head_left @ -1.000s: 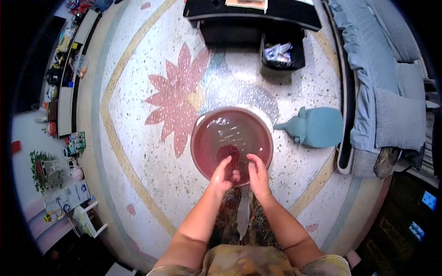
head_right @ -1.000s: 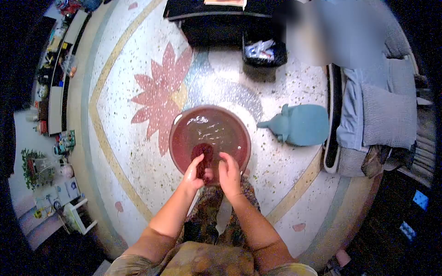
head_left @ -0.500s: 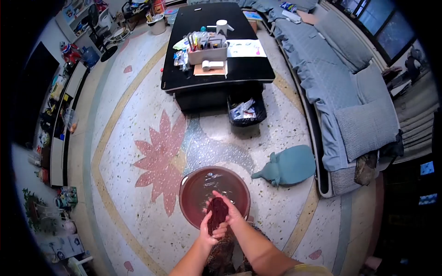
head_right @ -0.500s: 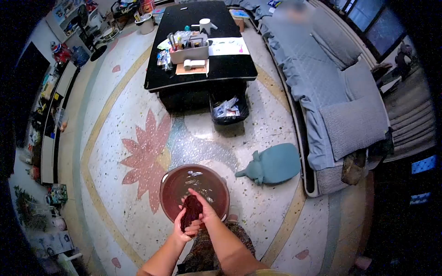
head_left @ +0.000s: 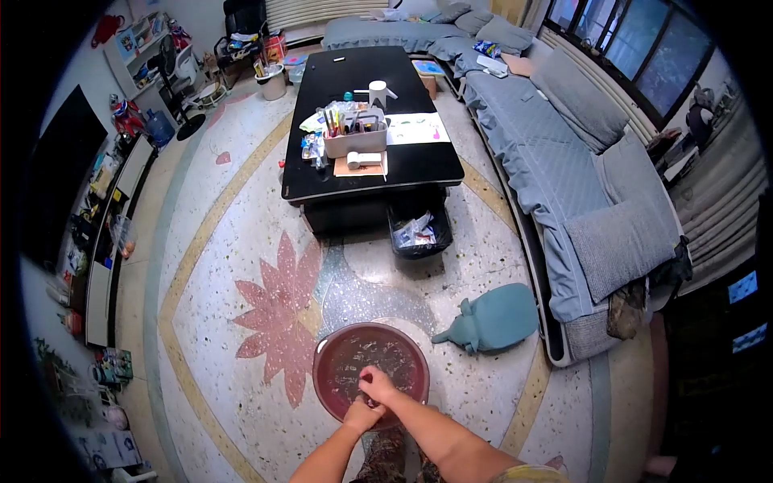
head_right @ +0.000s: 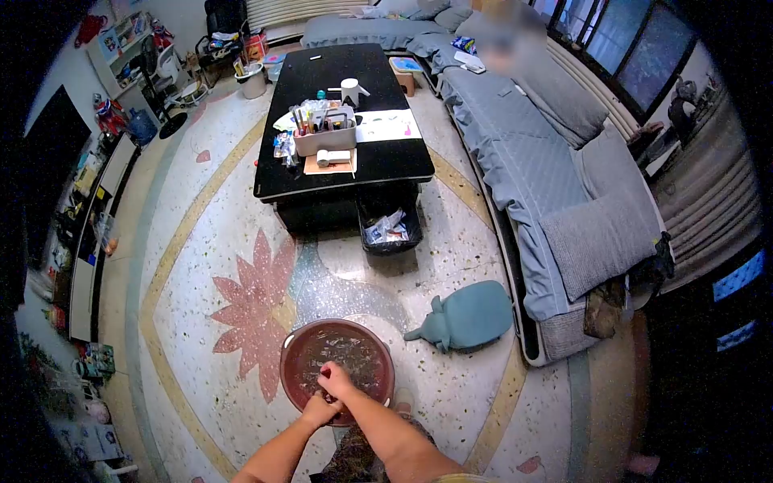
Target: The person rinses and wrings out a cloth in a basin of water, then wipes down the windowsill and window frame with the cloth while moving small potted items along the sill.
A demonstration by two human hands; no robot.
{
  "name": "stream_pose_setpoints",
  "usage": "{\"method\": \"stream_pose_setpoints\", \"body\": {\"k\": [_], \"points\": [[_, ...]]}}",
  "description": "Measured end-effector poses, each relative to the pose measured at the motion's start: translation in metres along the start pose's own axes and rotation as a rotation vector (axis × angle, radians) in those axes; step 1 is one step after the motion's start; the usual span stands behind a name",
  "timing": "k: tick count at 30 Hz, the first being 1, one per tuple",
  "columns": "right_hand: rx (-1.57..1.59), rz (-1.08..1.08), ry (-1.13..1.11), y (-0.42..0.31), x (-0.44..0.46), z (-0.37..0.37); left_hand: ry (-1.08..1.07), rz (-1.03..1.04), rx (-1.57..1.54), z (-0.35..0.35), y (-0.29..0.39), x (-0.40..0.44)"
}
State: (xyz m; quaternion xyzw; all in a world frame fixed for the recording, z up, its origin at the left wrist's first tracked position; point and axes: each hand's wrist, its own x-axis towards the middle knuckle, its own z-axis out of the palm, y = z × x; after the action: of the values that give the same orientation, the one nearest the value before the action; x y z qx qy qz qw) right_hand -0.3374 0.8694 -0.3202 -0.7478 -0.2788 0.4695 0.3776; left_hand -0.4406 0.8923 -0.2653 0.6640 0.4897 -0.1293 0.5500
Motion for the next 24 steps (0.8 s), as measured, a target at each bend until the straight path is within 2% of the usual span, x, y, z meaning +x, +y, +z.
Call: {"method": "stream_pose_setpoints", "body": {"k": [1,3,5,7,10,12,13,15,16,17,19,20,21,23,24], "points": [[-0.136,0.033,-0.030,-0.009,-0.002,-0.001,-0.025,-0.012,0.139,-0.001,0.004,0.000],[-0.306,0.034,-0.017,0.001,0.003,0.011,-0.054,0.035,0.200,0.001,-0.004,0.002],[-0.351,0.062,0.010,0.001,0.004,0.014,-0.145,0.010,0.335,0.013,-0.027,0.023],[-0.392,0.086,0.038,-0.003,0.004,0.015,-0.139,0.061,0.311,0.009,-0.018,0.017],[-0.356,0.050,0.096,-0.008,0.001,0.011,-0.021,0.006,0.232,0.003,-0.002,0.000],[-0.359,0.047,0.001,-0.002,0.001,0.012,0.153,0.066,0.083,0.006,-0.009,-0.010],[-0.360,0.043,0.005,0.000,0.000,0.012,0.156,0.071,0.084,0.005,-0.014,-0.012],[-0.162,0.136,-0.088,-0.003,-0.001,0.006,0.025,0.070,-0.124,-0.002,-0.020,-0.015],[-0.163,0.177,-0.132,-0.011,-0.007,0.001,0.026,0.074,-0.123,-0.005,-0.018,-0.018],[-0.162,0.174,-0.130,-0.012,-0.008,-0.003,-0.033,0.029,-0.255,-0.009,-0.017,-0.022],[0.548,0.428,-0.313,-0.015,-0.012,-0.011,-0.153,-0.063,-0.516,-0.020,-0.007,-0.038],[0.767,0.397,-0.352,-0.015,-0.018,-0.017,-0.261,-0.232,-0.694,-0.028,0.002,-0.046],[0.984,0.360,-0.389,-0.017,-0.023,-0.025,-0.259,-0.228,-0.689,-0.032,0.003,-0.052],[1.088,0.327,-0.440,-0.022,-0.028,-0.034,-0.497,-0.301,-1.099,-0.037,0.004,-0.058],[1.148,0.318,-0.498,-0.029,-0.032,-0.037,-0.575,-0.269,-1.158,-0.037,0.003,-0.060]]}}
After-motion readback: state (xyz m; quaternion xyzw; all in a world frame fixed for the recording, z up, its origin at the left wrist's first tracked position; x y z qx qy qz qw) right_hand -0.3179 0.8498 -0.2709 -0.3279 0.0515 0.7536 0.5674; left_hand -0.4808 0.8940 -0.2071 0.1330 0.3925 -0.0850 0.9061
